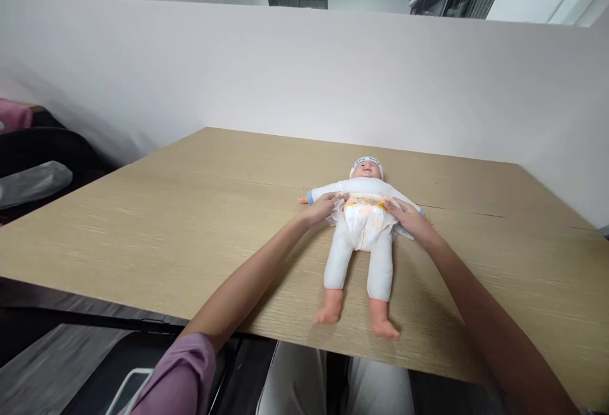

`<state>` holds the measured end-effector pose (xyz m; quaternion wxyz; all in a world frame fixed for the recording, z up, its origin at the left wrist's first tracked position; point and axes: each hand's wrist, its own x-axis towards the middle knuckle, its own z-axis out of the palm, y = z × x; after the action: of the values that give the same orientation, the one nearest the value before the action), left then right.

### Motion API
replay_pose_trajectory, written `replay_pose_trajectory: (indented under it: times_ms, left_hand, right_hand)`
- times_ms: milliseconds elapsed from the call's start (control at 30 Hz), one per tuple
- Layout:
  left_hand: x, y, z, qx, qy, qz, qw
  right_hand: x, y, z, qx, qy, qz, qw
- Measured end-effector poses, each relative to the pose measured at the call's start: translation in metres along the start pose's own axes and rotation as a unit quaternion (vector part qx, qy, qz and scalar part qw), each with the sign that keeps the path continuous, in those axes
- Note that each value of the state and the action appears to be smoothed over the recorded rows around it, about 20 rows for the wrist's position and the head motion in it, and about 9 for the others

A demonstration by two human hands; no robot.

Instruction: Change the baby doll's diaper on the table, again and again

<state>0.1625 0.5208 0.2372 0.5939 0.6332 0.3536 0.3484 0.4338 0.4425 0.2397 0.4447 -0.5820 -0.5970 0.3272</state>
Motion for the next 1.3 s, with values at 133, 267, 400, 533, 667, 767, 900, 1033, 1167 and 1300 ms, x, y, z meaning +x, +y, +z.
replay_pose_trajectory:
  times_ms: [133, 267, 400, 533, 667, 767, 900, 1033, 1167, 1300]
  left_hand:
    - [-0.003, 0.007, -0.016, 0.019, 0.066, 0.005, 0.998]
    - [-0.014, 0.033, -0.009, 0.143, 0.144, 0.091, 0.975]
    - [-0.023, 0.058, 0.036, 0.335, 0.063, 0.242, 0.909]
    - [-0.019, 0.058, 0.077, 0.475, 0.01, 0.258, 0.841]
    - [-0.015, 0.046, 0.087, 0.514, 0.012, 0.247, 0.821]
    - [-0.014, 0.042, 0.086, 0.519, 0.016, 0.247, 0.818]
    - [-0.014, 0.041, 0.088, 0.518, 0.016, 0.244, 0.82]
    - [-0.013, 0.038, 0.088, 0.518, 0.021, 0.242, 0.82]
    - [-0.012, 0.035, 0.088, 0.512, 0.025, 0.24, 0.824]
    - [-0.012, 0.036, 0.088, 0.506, 0.017, 0.242, 0.828]
  right_hand:
    - [-0.02, 0.018, -0.019, -0.038, 0.093, 0.007, 0.995]
    - [-0.053, 0.041, -0.033, -0.181, 0.148, -0.024, 0.972]
    - [-0.069, 0.057, -0.036, -0.273, 0.137, -0.074, 0.949]
    - [-0.064, 0.064, -0.034, -0.291, 0.14, -0.052, 0.945]
    - [-0.063, 0.063, -0.036, -0.285, 0.113, -0.011, 0.952]
    - [-0.06, 0.054, -0.04, -0.214, 0.084, 0.014, 0.973]
    - [-0.042, 0.023, -0.038, -0.097, 0.072, 0.001, 0.993]
    - [-0.013, -0.013, -0.012, -0.14, 0.029, -0.032, 0.989]
    - [0.001, -0.029, 0.015, -0.209, 0.026, -0.04, 0.977]
    - [-0.013, -0.024, 0.022, -0.212, 0.095, -0.109, 0.967]
